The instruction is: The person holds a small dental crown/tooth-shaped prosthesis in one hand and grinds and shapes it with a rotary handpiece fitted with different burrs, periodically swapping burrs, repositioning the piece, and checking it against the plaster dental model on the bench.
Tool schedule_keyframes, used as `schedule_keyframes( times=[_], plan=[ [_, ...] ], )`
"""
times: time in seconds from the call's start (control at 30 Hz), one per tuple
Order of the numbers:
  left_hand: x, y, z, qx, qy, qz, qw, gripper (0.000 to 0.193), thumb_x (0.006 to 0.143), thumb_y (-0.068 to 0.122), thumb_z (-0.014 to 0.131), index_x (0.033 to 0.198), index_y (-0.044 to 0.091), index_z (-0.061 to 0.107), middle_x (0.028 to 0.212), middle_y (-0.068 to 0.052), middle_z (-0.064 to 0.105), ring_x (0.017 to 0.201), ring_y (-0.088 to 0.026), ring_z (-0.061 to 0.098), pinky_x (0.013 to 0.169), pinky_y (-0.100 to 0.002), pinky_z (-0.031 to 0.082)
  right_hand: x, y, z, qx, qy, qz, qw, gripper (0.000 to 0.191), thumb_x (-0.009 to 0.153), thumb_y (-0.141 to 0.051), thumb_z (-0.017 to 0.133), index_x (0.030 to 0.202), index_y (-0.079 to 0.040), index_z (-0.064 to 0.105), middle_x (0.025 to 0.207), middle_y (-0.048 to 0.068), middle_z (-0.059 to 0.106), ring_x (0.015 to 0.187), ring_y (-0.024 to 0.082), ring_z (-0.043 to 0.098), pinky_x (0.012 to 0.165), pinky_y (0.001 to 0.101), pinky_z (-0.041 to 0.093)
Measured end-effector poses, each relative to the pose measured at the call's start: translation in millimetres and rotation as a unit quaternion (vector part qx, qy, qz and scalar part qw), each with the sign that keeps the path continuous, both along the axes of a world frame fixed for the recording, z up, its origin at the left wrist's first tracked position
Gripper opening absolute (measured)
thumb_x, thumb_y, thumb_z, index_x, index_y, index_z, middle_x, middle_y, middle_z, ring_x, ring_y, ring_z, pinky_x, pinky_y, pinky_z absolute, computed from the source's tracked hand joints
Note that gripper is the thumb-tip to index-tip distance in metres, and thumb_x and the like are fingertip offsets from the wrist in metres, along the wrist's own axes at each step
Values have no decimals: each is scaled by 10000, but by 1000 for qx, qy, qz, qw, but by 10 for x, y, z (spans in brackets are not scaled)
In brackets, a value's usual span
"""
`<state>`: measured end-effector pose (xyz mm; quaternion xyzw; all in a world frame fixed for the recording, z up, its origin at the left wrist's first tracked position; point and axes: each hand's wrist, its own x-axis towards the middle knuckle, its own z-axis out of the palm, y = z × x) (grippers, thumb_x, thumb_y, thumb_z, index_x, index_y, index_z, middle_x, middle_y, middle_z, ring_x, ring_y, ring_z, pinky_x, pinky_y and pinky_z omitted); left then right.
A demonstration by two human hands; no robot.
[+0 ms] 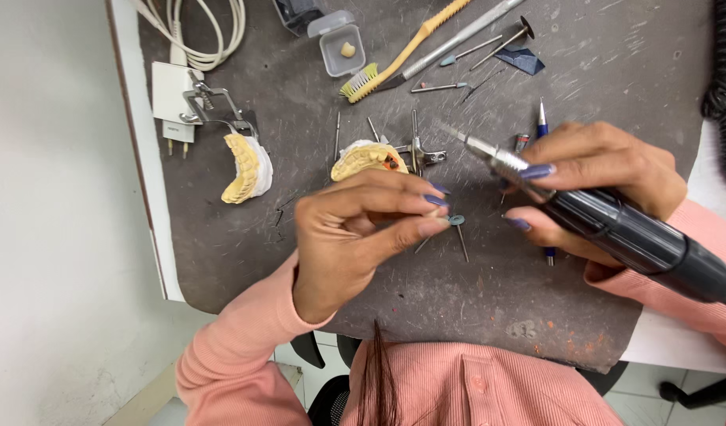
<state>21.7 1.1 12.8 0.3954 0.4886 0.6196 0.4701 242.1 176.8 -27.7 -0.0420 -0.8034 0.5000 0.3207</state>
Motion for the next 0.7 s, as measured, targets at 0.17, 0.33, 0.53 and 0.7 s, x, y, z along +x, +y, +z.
schedule_keyframes(
  times=[0.17, 0.33, 0.53, 0.7],
  plan=[
    [70, -88, -167, -46, -123, -10, 991, 185, 1054, -83, 688, 1231, -36, 712, 1321, -190, 664, 1114, -229, 743, 1023, -302, 649, 137, 4, -154, -10, 41, -27, 999, 392, 882, -103, 778, 1120, -25, 475, 1014, 169, 651, 898, 203, 748, 735, 318, 646],
    [151, -64, -287, -37, -156, 0, 987, 205, 1049, -79, 702, 1248, -31, 712, 1288, -172, 672, 1135, -238, 739, 1037, -304, 647, 127, 32, -177, 2, 11, -34, 999, 308, 867, -63, 686, 1113, 21, 519, 1025, 223, 652, 925, 281, 752, 784, 378, 664],
    [214, -120, -344, -74, -74, 6, 994, 180, 999, -93, 733, 1167, -31, 745, 1253, -151, 703, 1071, -211, 757, 926, -249, 655, 219, -59, 220, -15, -116, -1, 993, 394, 803, -71, 761, 1135, -79, 549, 1101, 180, 679, 952, 263, 745, 806, 335, 638],
    [258, -82, -393, -63, -132, 18, 989, 157, 1025, -122, 722, 1168, -59, 738, 1279, -171, 686, 1107, -197, 716, 986, -257, 636, 228, -43, 238, -395, -306, 6, 866, 466, 803, 36, 840, 1228, -68, 679, 966, 254, 672, 700, 305, 705, 488, 362, 602]
  ],
)
